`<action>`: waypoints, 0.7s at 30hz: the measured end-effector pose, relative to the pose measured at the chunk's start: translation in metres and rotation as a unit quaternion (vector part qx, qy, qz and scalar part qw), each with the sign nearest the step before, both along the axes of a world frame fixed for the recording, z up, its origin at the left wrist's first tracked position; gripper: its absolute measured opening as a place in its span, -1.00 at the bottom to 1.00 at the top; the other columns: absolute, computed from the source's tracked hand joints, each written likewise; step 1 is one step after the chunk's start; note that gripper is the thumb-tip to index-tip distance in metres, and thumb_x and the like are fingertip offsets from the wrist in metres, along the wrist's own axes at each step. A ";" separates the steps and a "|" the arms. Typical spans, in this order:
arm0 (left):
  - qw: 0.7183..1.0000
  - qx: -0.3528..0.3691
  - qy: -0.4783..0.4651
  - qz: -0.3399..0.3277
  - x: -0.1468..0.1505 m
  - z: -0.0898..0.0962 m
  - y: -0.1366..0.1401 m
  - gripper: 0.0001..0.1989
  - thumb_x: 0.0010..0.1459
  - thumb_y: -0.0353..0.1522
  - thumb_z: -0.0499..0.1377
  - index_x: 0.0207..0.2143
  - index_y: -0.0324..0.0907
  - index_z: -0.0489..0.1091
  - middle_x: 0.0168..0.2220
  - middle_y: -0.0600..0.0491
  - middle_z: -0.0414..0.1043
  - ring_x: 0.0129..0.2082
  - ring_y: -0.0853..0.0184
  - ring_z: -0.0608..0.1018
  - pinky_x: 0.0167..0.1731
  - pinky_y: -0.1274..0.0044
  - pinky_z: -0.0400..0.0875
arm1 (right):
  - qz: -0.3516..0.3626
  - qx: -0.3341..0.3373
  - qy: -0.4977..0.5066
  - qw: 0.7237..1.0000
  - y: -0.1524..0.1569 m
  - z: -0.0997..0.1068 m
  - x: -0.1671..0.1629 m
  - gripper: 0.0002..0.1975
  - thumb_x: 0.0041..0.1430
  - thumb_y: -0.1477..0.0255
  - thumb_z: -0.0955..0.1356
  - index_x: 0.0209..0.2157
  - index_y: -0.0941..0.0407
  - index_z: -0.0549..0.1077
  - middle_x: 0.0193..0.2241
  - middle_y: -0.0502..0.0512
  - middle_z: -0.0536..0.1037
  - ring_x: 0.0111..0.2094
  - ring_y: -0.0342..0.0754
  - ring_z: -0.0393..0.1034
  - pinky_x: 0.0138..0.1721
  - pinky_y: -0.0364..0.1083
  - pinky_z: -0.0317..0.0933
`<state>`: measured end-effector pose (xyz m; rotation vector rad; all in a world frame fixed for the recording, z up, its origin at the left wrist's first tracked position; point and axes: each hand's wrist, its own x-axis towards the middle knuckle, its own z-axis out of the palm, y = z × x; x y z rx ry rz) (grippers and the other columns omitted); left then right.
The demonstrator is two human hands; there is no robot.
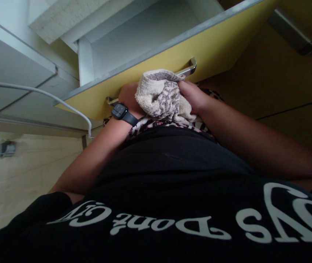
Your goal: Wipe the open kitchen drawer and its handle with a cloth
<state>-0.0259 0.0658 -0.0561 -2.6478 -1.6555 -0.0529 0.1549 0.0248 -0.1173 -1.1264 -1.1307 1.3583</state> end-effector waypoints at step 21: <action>1.000 -0.007 -0.006 -0.016 -0.003 -0.003 0.002 -0.51 0.23 -0.06 0.03 -0.09 -0.26 0.46 -0.12 -0.04 0.53 0.01 0.19 0.47 0.15 0.36 0.29 | 0.022 -0.048 0.068 0.996 -0.005 0.013 -0.003 -0.66 0.12 0.10 0.25 -0.27 0.08 0.39 -0.35 0.09 0.52 -0.17 0.01 0.48 -0.10 0.01 0.42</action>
